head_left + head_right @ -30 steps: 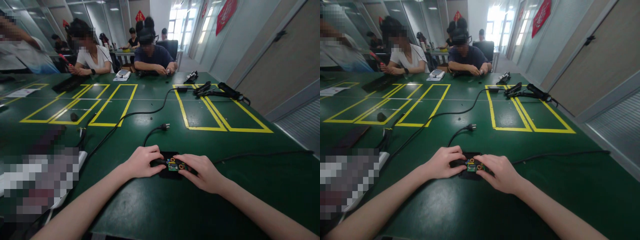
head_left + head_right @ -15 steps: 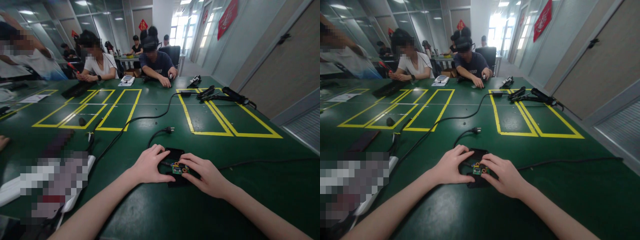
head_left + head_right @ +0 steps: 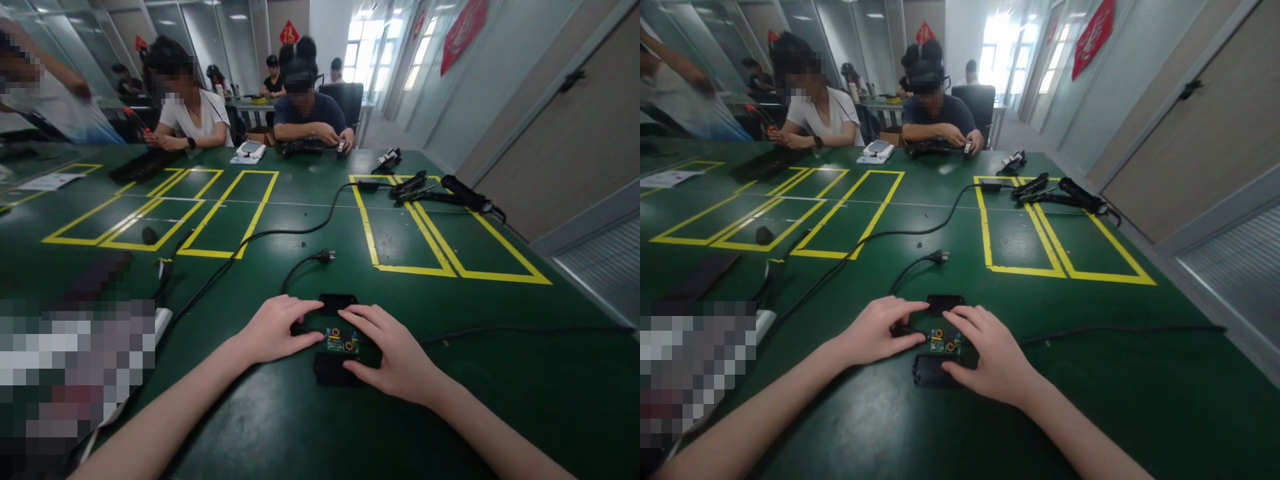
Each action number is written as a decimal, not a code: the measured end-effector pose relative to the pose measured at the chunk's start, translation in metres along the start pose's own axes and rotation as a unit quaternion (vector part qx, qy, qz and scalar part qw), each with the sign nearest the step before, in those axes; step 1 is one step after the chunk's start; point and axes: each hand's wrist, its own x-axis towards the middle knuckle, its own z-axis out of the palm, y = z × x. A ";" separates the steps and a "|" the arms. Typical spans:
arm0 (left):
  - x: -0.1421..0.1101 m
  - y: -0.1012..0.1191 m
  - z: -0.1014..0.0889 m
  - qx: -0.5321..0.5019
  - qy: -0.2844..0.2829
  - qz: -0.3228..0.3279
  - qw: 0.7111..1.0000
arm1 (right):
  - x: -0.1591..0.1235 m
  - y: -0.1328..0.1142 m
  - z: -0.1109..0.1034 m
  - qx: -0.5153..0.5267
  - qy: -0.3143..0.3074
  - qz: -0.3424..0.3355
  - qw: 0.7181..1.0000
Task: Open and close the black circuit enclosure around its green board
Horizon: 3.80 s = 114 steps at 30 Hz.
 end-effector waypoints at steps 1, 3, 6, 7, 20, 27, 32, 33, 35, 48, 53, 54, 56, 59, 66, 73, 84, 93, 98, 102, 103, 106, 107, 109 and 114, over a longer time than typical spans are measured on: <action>-0.002 0.000 0.000 -0.002 -0.013 0.001 1.000 | 0.000 -0.001 0.000 0.006 0.003 0.010 1.000; -0.006 -0.001 0.001 0.000 -0.012 -0.004 1.000 | -0.002 -0.004 0.000 0.021 0.012 0.030 0.999; -0.010 -0.002 0.002 0.005 0.001 0.010 1.000 | -0.005 -0.008 0.002 0.046 0.020 0.040 0.998; -0.010 -0.001 0.002 0.004 0.004 0.013 1.000 | -0.007 -0.009 0.003 0.051 0.022 0.040 0.998; -0.009 0.004 -0.001 0.016 -0.023 0.020 0.999 | -0.007 -0.010 0.003 0.035 0.044 0.018 0.998; -0.004 -0.002 -0.003 0.045 -0.029 0.014 0.998 | -0.003 -0.007 0.001 0.020 0.055 0.019 0.998; -0.002 -0.003 -0.003 0.037 -0.037 0.006 0.999 | 0.000 -0.013 0.005 0.009 0.043 0.011 0.999; -0.002 -0.002 -0.002 0.034 -0.035 0.003 0.999 | 0.000 -0.013 0.005 0.010 0.041 0.010 0.999; -0.002 -0.002 -0.002 0.024 -0.027 0.003 0.999 | 0.000 -0.013 0.006 0.010 0.041 0.011 0.999; 0.003 -0.008 0.002 0.081 -0.033 0.034 0.996 | 0.007 -0.012 0.013 -0.050 0.060 0.040 0.996; 0.005 -0.011 0.003 0.126 -0.013 0.047 0.991 | 0.006 -0.006 0.010 -0.044 0.082 0.048 0.994; 0.005 -0.012 0.003 0.131 -0.011 0.051 0.990 | 0.005 -0.003 0.007 -0.039 0.088 0.055 0.994; 0.006 -0.013 0.004 0.134 -0.007 0.056 0.989 | 0.004 0.006 -0.001 -0.024 0.085 0.059 0.994; 0.007 -0.014 0.004 0.126 -0.008 0.056 0.990 | 0.003 0.020 -0.012 -0.004 0.055 0.037 0.998; 0.007 -0.013 0.002 0.078 0.021 0.037 0.996 | 0.002 0.028 -0.019 -0.010 0.030 0.038 0.999; 0.008 -0.012 0.003 0.071 0.030 0.008 0.997 | 0.000 0.029 -0.015 -0.011 0.024 0.074 0.997; 0.009 -0.011 0.003 0.053 0.019 -0.021 0.998 | -0.001 0.029 -0.017 -0.002 -0.007 0.109 0.994; 0.011 -0.013 0.004 0.084 -0.002 -0.039 0.996 | -0.002 0.031 -0.019 -0.012 -0.024 0.109 0.994; 0.010 -0.015 0.005 0.084 0.009 -0.040 0.996 | 0.000 0.032 -0.019 0.021 -0.007 0.113 0.993; 0.010 -0.012 0.002 0.074 0.018 -0.027 0.997 | -0.001 0.033 -0.019 0.038 0.003 0.099 0.994; 0.010 -0.011 0.001 0.075 0.019 -0.023 0.997 | -0.002 0.033 -0.018 0.038 0.009 0.094 0.995; 0.011 -0.007 0.000 0.082 0.020 -0.015 0.996 | -0.006 0.037 -0.014 0.032 0.026 0.093 0.995; 0.011 -0.005 0.000 0.083 0.020 -0.011 0.996 | -0.007 0.038 -0.012 0.030 0.026 0.095 0.995; 0.011 -0.004 -0.001 0.078 0.020 0.000 0.997 | -0.010 0.040 -0.012 0.030 0.013 0.096 0.995; 0.008 -0.003 -0.003 0.048 0.004 0.030 0.998 | -0.010 0.031 -0.025 0.039 -0.050 0.060 0.996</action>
